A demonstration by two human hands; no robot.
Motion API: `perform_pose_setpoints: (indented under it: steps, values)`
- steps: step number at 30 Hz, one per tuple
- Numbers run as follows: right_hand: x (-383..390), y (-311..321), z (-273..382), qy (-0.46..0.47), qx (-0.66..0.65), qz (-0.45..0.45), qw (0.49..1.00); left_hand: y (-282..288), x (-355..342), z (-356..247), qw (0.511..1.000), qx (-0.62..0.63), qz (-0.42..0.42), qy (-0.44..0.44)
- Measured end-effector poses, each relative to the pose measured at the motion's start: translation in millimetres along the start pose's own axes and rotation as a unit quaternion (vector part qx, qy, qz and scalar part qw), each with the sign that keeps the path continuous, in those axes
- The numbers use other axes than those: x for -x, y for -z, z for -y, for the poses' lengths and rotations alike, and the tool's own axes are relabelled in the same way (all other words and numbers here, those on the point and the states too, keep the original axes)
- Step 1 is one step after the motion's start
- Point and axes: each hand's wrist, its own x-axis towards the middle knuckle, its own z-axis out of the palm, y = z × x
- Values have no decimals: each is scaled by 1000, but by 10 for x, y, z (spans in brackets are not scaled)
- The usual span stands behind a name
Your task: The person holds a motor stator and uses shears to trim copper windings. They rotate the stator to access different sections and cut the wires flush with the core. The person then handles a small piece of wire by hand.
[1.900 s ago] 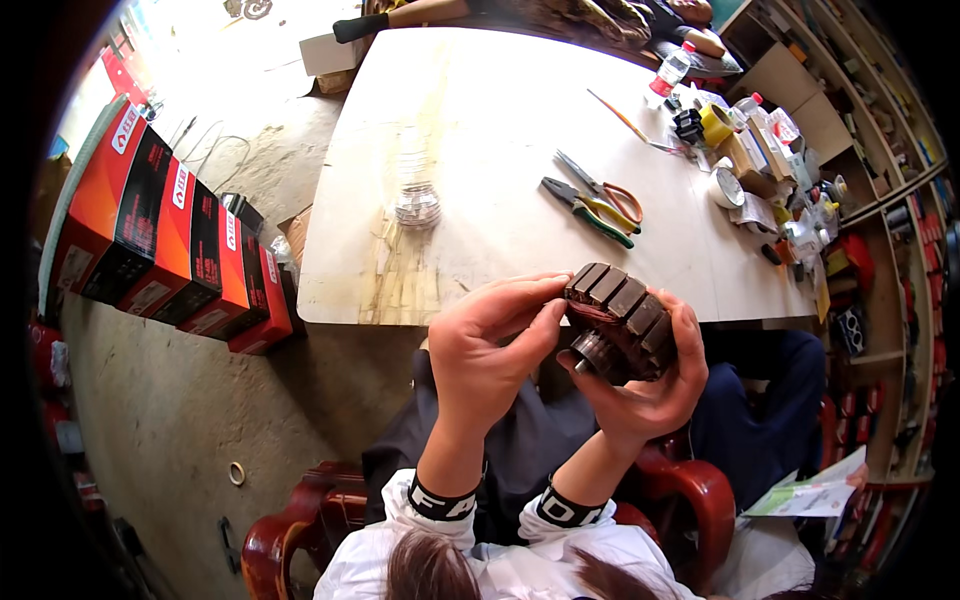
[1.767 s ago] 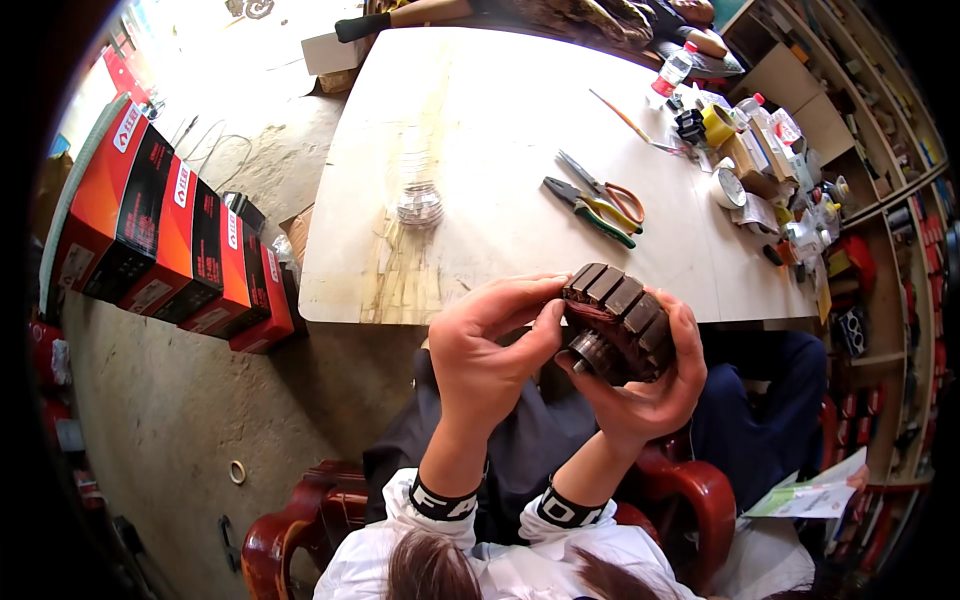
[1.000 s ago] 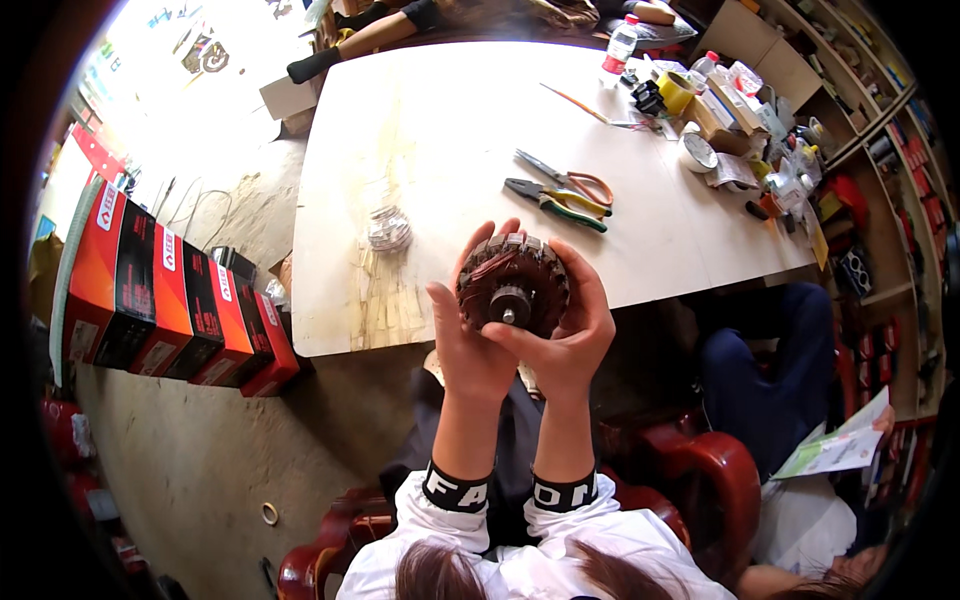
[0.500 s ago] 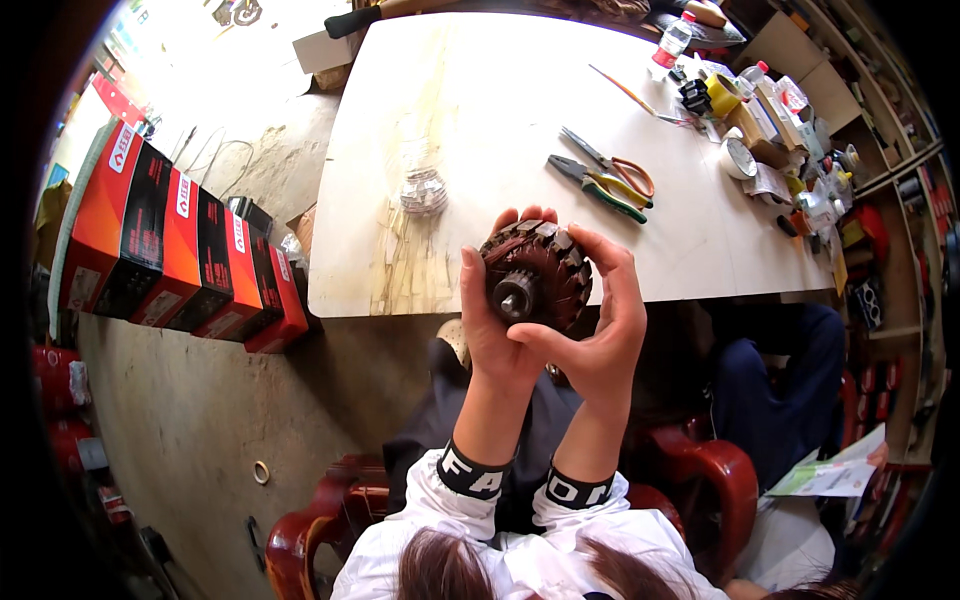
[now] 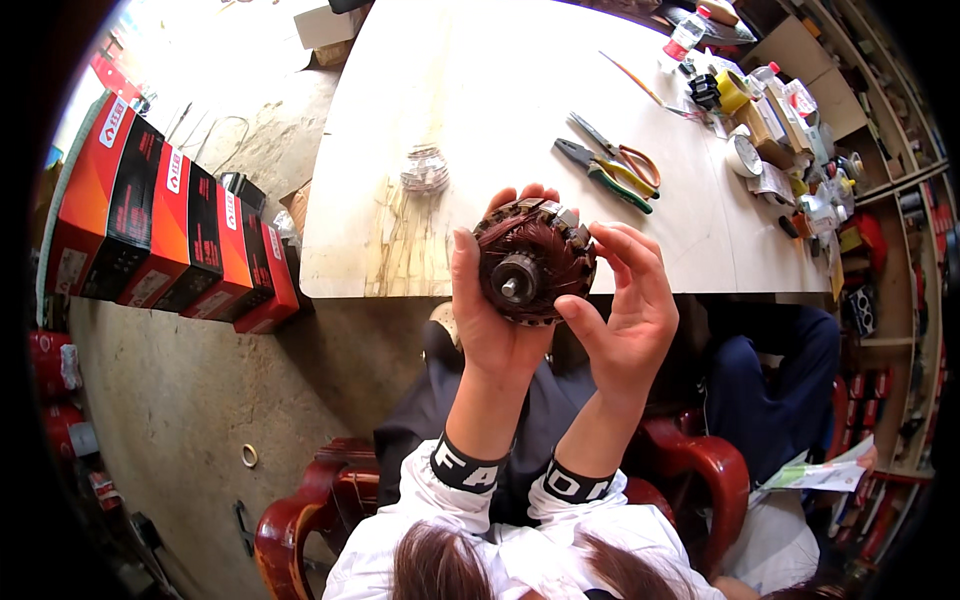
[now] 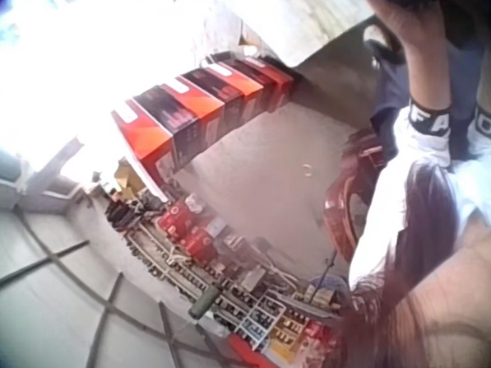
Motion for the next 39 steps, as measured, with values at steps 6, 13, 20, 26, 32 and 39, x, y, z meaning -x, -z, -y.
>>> perform_pose_setpoints:
  steps: [6,13,20,26,32,39]
  values:
    - [10,-13,-15,-19,-65,-6,998,16,1,-20,1000,6,12,1]
    - [15,-14,30,-58,-113,-4,992,29,-9,-30,1000,5,1,-1]
    - [9,-7,11,-72,-130,2,989,25,-14,-34,1000,-1,-1,-3]
    - [-1,-25,28,-90,-129,-5,987,5,-12,-54,1000,-9,-17,3]
    - [-8,-19,28,-106,-149,-4,983,-5,-23,-47,999,-14,-32,2]
    - [-13,4,-8,-120,-152,-2,981,-23,-35,-48,999,9,-39,13]
